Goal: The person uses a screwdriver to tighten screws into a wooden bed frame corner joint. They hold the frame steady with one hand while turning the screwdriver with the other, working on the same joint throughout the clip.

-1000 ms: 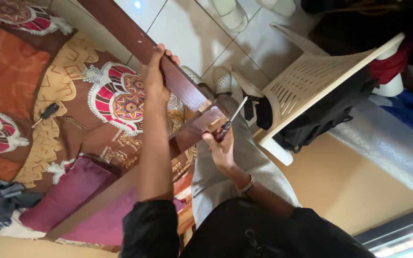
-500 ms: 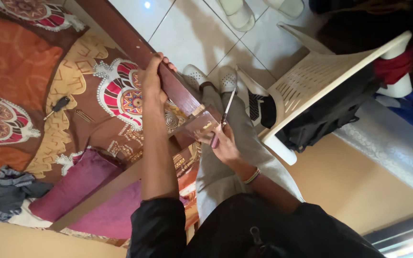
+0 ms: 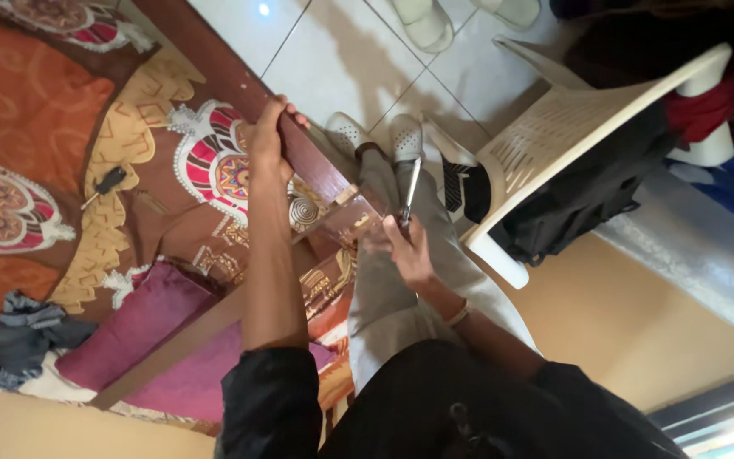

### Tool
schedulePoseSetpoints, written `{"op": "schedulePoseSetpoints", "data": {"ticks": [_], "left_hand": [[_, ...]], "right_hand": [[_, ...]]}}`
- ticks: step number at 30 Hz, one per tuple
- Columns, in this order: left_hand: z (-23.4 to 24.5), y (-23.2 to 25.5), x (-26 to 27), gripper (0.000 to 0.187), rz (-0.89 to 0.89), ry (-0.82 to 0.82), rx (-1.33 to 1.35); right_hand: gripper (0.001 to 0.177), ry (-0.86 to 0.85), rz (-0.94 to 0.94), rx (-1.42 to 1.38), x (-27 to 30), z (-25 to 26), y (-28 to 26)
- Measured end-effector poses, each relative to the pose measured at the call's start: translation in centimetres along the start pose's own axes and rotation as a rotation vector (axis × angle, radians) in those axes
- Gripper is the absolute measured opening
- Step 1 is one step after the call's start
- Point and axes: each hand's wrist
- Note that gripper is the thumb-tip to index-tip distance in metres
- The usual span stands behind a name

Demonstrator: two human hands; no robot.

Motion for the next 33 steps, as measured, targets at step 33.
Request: {"op": "schedulePoseSetpoints", "data": {"ticks": [33], "left_hand": [[2.2,-3.7,-1.8,0.020,0.003,-0.085,0.121]], "right_hand": [[0.020,0.020,0.156,0.864,5.5,3.7,-4.1]]}}
Point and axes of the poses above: each hand's wrist, its own x-axis away from the middle knuckle, its own z-axis out of the back of the hand, y = z × x, and after that the axes turned 9 degrees about y, right-handed
